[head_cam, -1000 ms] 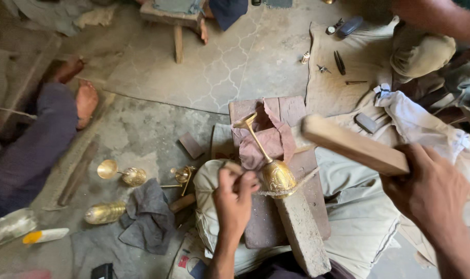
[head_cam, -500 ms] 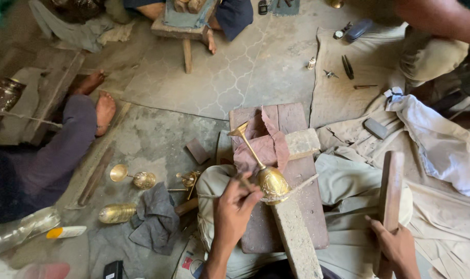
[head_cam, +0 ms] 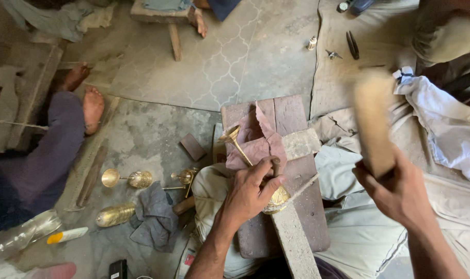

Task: The person hammers a brass candlestick base with a wooden mallet while holding a metal punch against the surface. The person repeatedly strikes the punch to shape or texture the metal base.

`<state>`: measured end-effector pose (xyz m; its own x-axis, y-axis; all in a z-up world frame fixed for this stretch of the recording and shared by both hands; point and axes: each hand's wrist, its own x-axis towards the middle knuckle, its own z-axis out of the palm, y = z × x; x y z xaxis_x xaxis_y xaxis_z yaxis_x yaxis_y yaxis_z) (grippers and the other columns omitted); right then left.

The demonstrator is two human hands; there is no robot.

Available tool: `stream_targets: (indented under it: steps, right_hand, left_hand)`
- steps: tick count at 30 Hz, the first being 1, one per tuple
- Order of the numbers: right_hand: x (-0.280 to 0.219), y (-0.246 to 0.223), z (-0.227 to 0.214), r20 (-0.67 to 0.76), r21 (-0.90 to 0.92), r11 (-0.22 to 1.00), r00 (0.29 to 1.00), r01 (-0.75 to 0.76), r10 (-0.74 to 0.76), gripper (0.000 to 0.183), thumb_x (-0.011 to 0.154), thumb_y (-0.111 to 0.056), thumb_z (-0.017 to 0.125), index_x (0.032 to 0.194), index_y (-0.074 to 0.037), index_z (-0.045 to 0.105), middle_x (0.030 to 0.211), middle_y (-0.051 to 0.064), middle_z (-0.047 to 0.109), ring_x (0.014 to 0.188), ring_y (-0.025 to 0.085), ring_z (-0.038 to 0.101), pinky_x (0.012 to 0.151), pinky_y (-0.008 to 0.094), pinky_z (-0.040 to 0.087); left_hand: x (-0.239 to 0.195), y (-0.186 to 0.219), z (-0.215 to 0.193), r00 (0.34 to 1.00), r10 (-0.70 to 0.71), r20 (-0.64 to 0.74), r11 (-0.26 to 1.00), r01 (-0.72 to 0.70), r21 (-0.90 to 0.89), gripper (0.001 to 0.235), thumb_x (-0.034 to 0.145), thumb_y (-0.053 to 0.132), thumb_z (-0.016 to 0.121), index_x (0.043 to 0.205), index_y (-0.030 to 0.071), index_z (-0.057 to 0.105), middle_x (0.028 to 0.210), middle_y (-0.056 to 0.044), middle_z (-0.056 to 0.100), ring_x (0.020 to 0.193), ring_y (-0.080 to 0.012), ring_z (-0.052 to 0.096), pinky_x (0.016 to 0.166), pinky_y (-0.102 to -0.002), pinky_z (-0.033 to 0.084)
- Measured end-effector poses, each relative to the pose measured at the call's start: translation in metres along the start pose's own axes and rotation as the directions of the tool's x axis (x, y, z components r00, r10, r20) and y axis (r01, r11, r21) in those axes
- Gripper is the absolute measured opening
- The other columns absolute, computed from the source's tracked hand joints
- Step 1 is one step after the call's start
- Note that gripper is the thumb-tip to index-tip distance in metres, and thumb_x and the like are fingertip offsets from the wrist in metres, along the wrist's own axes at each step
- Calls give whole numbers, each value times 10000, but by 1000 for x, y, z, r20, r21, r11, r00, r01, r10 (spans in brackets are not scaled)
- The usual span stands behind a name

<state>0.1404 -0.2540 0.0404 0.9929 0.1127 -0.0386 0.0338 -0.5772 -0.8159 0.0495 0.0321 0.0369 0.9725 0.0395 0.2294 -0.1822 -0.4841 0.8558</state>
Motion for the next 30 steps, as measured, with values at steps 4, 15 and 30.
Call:
stream_targets:
  steps: [4,15,30]
  right_hand:
    - [28,-47,-1,96,-186,951,968,246,-232,411,787,-125,820,1141,-42,629,864,160,695,758,242,646,696,392,514]
    - [52,-100,2,364,-205,914,894,349,-260,306,746,-73,702,1035,-43,606,833,132,697,774,311,683,699,451,543]
    - [63,-82,9,377,-337,921,924,197,-60,274,809,-56,714,1063,-97,620,902,97,757,734,243,715,633,416,590]
  left_hand:
    - [7,2,-4,995,-81,61,996,83,-29,249,958,201,713,1127,44,620,890,-158,748,830,-326,773,675,-404,570]
    - [8,-2,-6,981,-158,115,987,161,-14,281,967,281,701,1102,53,610,821,-135,720,730,-321,725,669,-423,535]
    - [3,-4,-5,974,-202,103,976,209,-62,283,979,289,686,1083,35,617,850,-116,749,742,-257,753,663,-395,558]
